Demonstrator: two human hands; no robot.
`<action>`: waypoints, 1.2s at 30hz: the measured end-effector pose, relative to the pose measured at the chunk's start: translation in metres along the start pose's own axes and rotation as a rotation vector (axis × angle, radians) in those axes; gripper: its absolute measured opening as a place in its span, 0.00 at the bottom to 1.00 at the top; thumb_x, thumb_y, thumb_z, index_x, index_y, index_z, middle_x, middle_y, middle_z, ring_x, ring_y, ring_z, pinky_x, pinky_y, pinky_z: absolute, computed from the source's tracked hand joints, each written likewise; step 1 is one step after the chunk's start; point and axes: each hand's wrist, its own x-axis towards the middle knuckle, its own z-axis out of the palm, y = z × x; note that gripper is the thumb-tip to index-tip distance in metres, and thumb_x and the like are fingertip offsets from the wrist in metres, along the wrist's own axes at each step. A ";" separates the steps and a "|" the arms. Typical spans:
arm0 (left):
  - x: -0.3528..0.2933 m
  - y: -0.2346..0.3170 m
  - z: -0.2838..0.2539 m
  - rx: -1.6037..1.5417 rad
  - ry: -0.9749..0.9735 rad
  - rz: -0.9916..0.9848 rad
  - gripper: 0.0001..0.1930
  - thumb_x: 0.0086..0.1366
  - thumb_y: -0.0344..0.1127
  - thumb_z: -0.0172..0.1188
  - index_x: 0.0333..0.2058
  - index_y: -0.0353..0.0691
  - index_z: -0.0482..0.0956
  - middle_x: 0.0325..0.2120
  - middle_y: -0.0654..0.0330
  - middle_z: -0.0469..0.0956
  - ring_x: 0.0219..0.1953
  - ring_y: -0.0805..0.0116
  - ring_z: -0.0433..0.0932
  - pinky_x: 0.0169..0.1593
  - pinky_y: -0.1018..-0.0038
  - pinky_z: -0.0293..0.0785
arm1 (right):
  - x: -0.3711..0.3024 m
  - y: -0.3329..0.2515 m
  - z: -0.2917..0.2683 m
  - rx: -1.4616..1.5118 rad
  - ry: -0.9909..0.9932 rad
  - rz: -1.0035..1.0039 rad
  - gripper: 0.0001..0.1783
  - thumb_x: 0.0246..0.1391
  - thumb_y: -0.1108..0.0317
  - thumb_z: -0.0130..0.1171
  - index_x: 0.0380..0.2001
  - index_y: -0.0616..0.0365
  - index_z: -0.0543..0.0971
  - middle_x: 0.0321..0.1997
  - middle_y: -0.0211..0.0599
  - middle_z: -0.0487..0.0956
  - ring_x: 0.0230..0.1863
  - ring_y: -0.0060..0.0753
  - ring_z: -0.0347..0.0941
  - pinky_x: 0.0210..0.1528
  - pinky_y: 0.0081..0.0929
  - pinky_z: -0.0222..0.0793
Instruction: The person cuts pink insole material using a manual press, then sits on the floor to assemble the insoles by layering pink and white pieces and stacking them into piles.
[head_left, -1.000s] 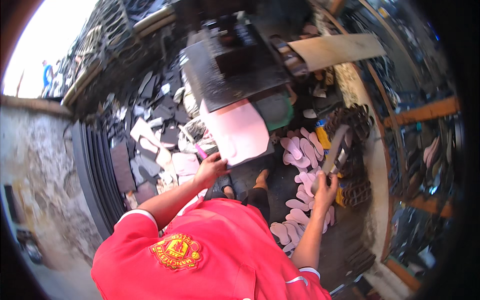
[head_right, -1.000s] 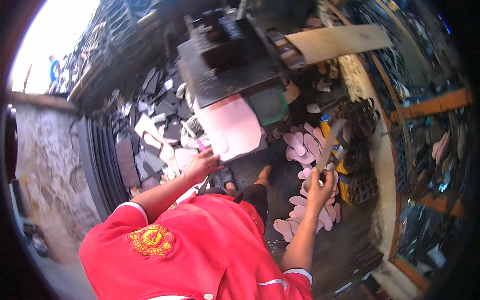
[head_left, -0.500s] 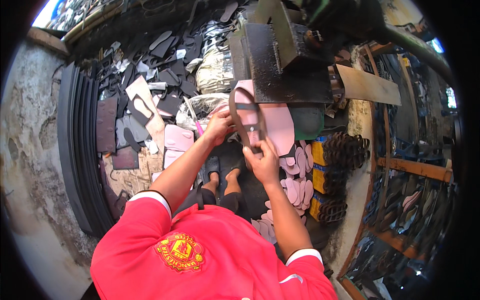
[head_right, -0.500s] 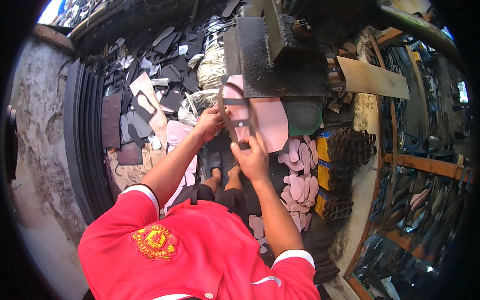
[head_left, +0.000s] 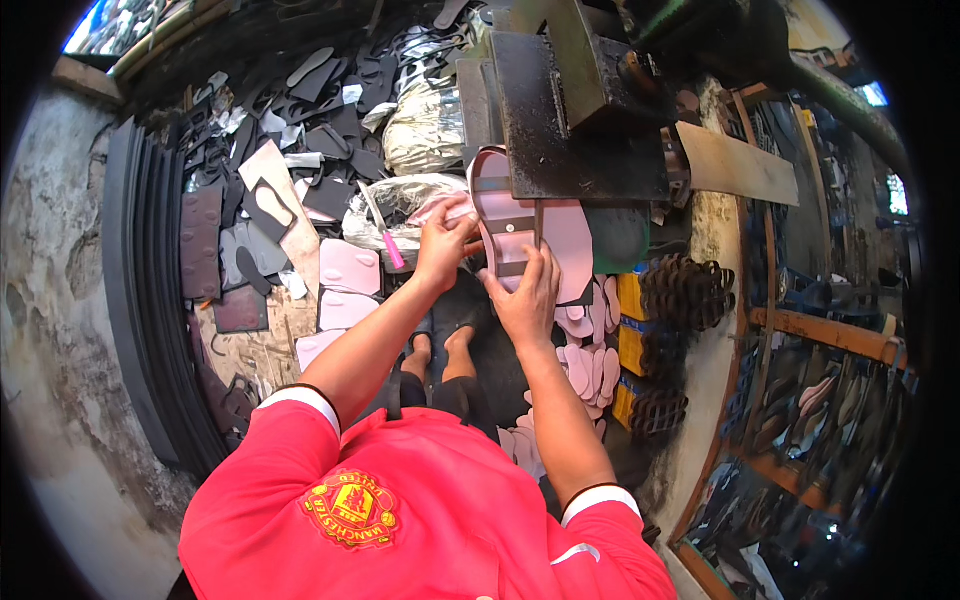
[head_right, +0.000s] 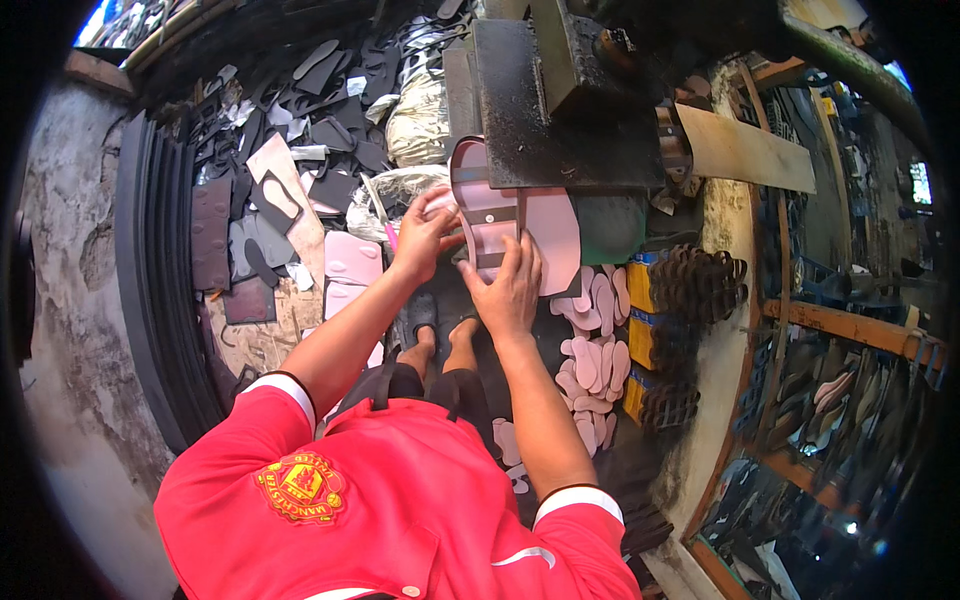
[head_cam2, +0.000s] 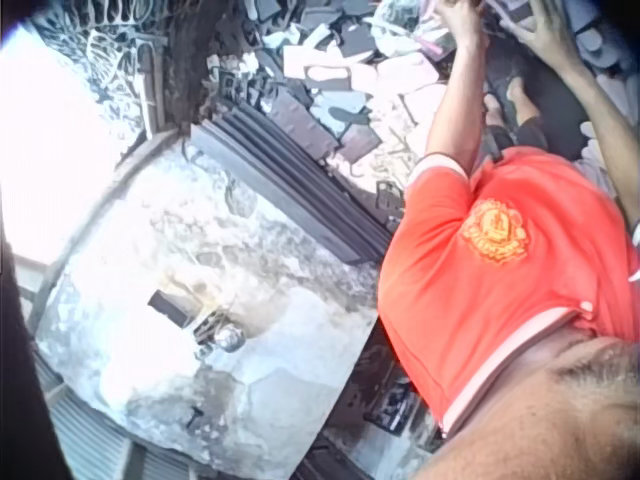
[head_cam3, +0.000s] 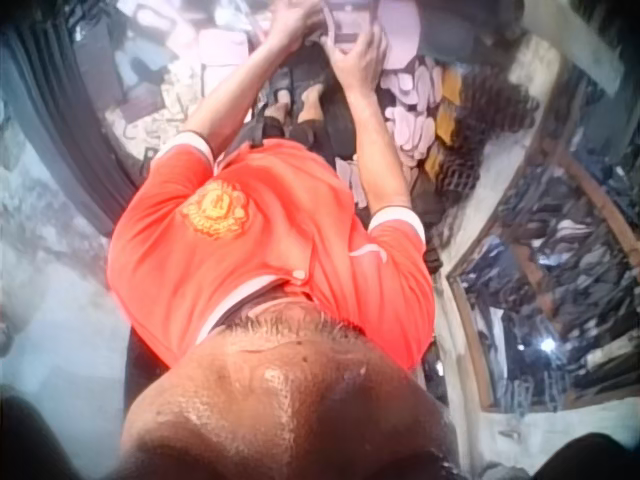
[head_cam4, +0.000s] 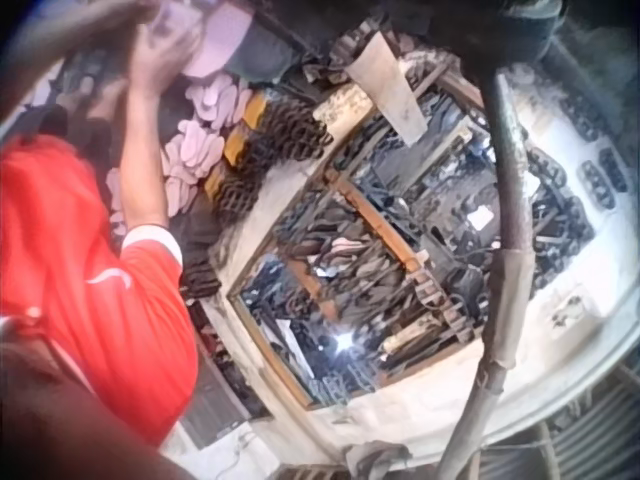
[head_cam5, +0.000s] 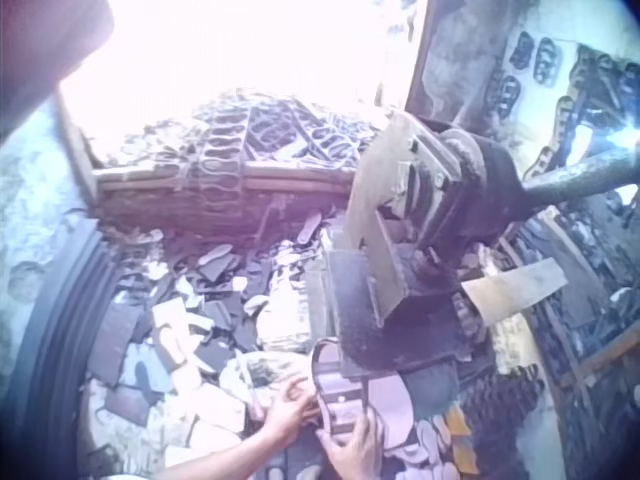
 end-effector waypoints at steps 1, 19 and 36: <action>-0.006 0.001 0.005 -0.039 0.037 0.055 0.23 0.72 0.32 0.63 0.63 0.34 0.73 0.53 0.57 0.81 0.49 0.71 0.82 0.51 0.71 0.82 | -0.004 -0.002 -0.005 0.066 0.004 0.024 0.43 0.43 0.56 0.80 0.59 0.61 0.71 0.68 0.62 0.66 0.68 0.64 0.62 0.70 0.54 0.59; -0.011 -0.001 0.003 0.118 -0.110 0.091 0.30 0.71 0.30 0.64 0.70 0.40 0.68 0.61 0.62 0.77 0.55 0.74 0.78 0.51 0.76 0.79 | -0.050 0.037 -0.017 0.040 -0.052 0.054 0.49 0.39 0.56 0.82 0.62 0.66 0.71 0.67 0.49 0.70 0.74 0.62 0.56 0.75 0.52 0.57; 0.044 0.023 -0.028 0.214 0.199 0.219 0.37 0.73 0.34 0.62 0.74 0.39 0.53 0.65 0.45 0.69 0.61 0.61 0.74 0.59 0.64 0.77 | 0.065 0.142 -0.040 -0.249 0.035 0.218 0.49 0.48 0.32 0.64 0.70 0.44 0.70 0.76 0.32 0.67 0.80 0.53 0.50 0.73 0.78 0.42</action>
